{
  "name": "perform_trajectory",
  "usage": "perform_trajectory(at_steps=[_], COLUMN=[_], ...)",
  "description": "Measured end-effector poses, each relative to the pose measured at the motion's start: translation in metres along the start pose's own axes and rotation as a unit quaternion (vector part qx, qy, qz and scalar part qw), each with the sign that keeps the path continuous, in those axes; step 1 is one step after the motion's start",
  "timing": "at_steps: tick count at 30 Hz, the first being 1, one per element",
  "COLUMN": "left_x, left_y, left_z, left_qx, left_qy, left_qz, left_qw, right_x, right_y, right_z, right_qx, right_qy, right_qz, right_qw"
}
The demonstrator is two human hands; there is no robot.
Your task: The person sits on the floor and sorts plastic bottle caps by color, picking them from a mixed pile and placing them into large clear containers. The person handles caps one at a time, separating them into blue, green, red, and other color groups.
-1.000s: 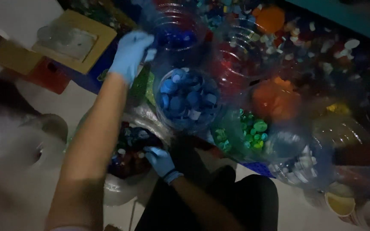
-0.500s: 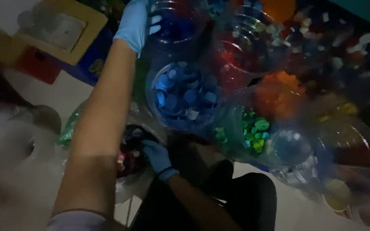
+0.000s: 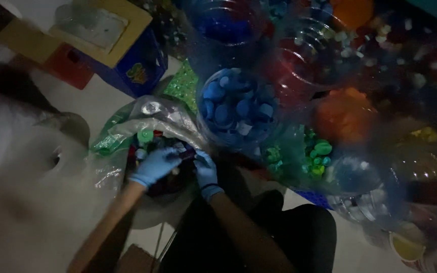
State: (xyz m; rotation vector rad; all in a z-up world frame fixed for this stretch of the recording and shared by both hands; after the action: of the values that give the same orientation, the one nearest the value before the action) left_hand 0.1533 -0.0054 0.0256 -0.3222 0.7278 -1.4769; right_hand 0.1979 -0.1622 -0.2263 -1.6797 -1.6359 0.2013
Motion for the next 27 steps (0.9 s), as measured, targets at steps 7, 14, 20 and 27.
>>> perform_trajectory(at_steps=[7, 14, 20, 27], left_x=[0.044, 0.048, 0.015, -0.018], left_y=[0.026, -0.009, -0.008, -0.054], left_z=[-0.096, -0.081, -0.110, -0.105], left_qx=[0.256, 0.377, 0.007, 0.014], left_qy=[0.377, 0.320, 0.212, 0.015], left_qz=[0.424, 0.506, 0.303, 0.345], left_qw=[0.783, 0.707, 0.929, 0.938], right_x=[0.009, 0.028, 0.102, 0.074], right_y=[-0.019, -0.055, -0.105, 0.025], right_z=[-0.038, -0.092, -0.132, -0.071], right_qx=[-0.096, -0.119, -0.495, -0.403], right_qy=[-0.036, -0.239, -0.570, -0.669], right_qz=[-0.003, 0.025, -0.087, -0.088], right_qw=[0.995, 0.963, 0.650, 0.619])
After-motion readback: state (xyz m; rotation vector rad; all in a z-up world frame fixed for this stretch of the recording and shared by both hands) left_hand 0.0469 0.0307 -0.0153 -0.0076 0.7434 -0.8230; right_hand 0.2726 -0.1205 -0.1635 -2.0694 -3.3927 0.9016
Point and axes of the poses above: each hand's wrist, its own y-axis towards the middle knuckle, its own x-axis out of the palm, z = x × y, the point moved 7 cm from there along y, towards the middle knuckle, and after that the axes turned 7 degrees about z, right-handed, at the moved point
